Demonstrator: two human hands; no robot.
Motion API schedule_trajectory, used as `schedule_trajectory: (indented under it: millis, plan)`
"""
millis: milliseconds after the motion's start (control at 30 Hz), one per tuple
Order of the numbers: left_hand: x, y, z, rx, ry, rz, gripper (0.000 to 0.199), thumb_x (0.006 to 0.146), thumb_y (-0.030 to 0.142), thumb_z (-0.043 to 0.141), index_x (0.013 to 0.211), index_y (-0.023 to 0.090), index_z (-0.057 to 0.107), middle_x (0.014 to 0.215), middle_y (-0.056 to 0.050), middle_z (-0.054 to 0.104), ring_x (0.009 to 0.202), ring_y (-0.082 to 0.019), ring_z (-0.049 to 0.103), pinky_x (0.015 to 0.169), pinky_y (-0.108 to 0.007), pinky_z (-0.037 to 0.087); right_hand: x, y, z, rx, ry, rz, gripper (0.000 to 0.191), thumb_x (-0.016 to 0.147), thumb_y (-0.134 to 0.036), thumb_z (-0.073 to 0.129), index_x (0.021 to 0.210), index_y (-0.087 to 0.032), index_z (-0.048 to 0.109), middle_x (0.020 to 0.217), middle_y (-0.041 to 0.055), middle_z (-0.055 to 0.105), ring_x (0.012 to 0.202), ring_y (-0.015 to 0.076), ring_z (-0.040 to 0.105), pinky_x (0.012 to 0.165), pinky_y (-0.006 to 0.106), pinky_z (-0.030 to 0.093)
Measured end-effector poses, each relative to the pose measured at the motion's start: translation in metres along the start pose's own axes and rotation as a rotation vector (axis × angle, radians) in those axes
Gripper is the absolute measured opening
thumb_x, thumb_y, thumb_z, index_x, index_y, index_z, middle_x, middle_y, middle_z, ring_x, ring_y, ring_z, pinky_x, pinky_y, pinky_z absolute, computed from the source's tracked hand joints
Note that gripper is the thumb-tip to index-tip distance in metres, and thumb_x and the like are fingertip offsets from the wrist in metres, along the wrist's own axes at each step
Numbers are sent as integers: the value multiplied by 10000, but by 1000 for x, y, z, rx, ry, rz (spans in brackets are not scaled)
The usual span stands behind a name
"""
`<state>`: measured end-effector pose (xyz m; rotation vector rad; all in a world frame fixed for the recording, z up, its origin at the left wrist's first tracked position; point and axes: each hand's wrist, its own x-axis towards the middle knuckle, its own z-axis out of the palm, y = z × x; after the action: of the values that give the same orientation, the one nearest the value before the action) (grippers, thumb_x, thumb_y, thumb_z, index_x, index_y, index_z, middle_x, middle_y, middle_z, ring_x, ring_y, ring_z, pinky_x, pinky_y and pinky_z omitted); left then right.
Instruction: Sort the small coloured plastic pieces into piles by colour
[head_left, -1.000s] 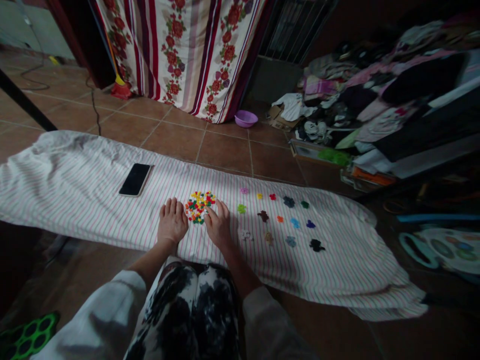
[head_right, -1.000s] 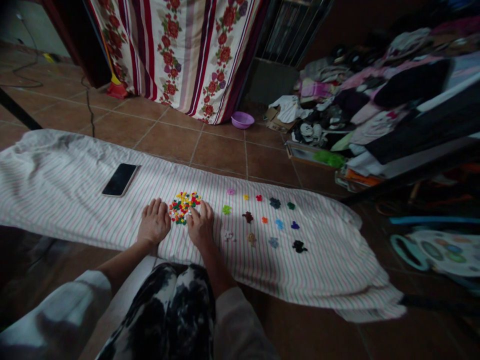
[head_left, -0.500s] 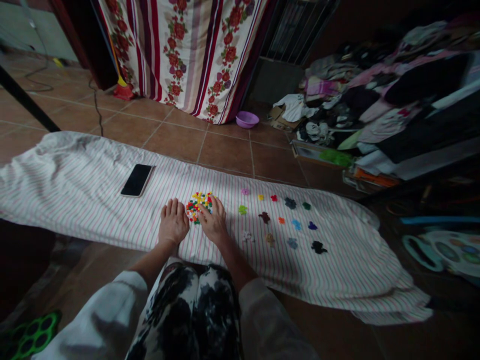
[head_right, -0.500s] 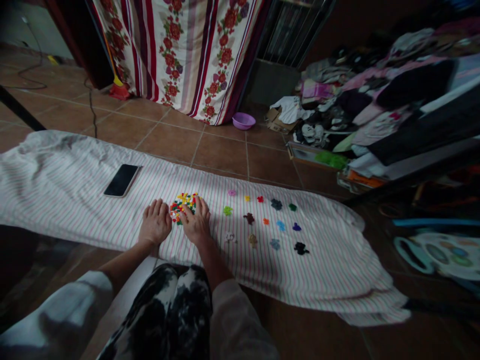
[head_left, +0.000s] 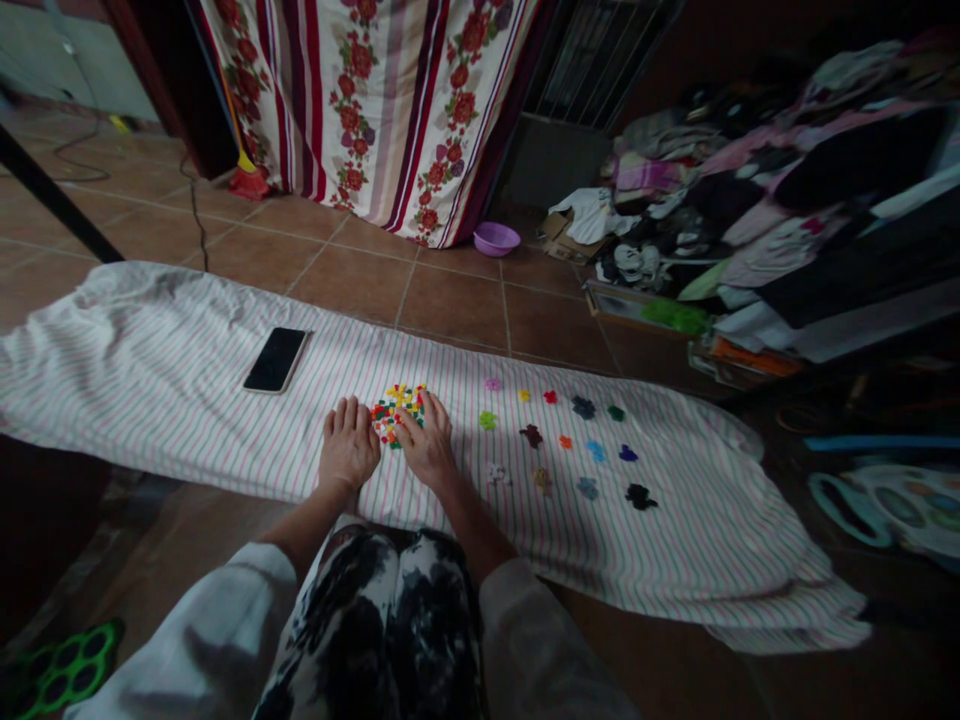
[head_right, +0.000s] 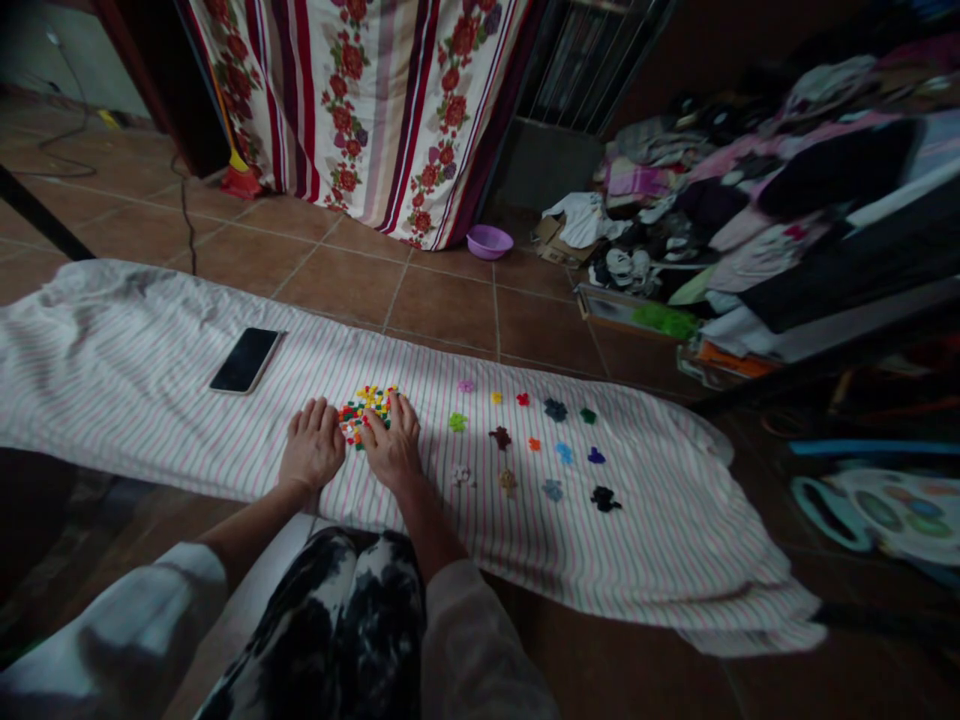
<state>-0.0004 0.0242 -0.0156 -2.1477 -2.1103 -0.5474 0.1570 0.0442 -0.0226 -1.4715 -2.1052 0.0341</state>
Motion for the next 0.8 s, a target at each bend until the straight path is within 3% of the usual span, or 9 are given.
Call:
schedule_trajectory:
  millis: [200, 400, 633, 800]
  plan:
    - [0, -1, 2, 10, 9, 4, 468, 919, 289, 326, 1257, 63, 559, 1420, -221, 502, 1380, -350, 402, 1116, -514, 322, -1, 11, -4, 17, 46, -41, 313, 957, -306, 503, 1210, -244, 677, 1506, 94, 378, 1371, 280, 313, 1114, 470, 339]
    - [0, -1, 2, 16, 15, 8, 461, 911, 283, 340, 1253, 69, 562, 1419, -216, 505, 1378, -348, 407, 1111, -513, 332, 1, 17, 0, -18, 74, 68, 344, 959, -294, 487, 1242, -192, 654, 1473, 152, 418, 1369, 326, 316, 1077, 534, 363]
    - [0, 0, 2, 2, 18, 3, 469, 910, 284, 329, 1260, 73, 561, 1416, -220, 507, 1381, -340, 406, 1106, -518, 335, 14, 8, 1, -53, -20, 71, 343, 958, -346, 511, 1273, -281, 629, 1527, 110, 357, 1391, 330, 297, 1057, 517, 372]
    - [0, -1, 3, -6, 23, 3, 470, 909, 293, 334, 1266, 85, 558, 1419, -213, 507, 1379, -338, 409, 1101, -518, 340, 23, 4, 8, -53, 2, 52, 326, 947, -348, 528, 1247, -301, 647, 1497, 100, 397, 1393, 330, 286, 1052, 524, 367]
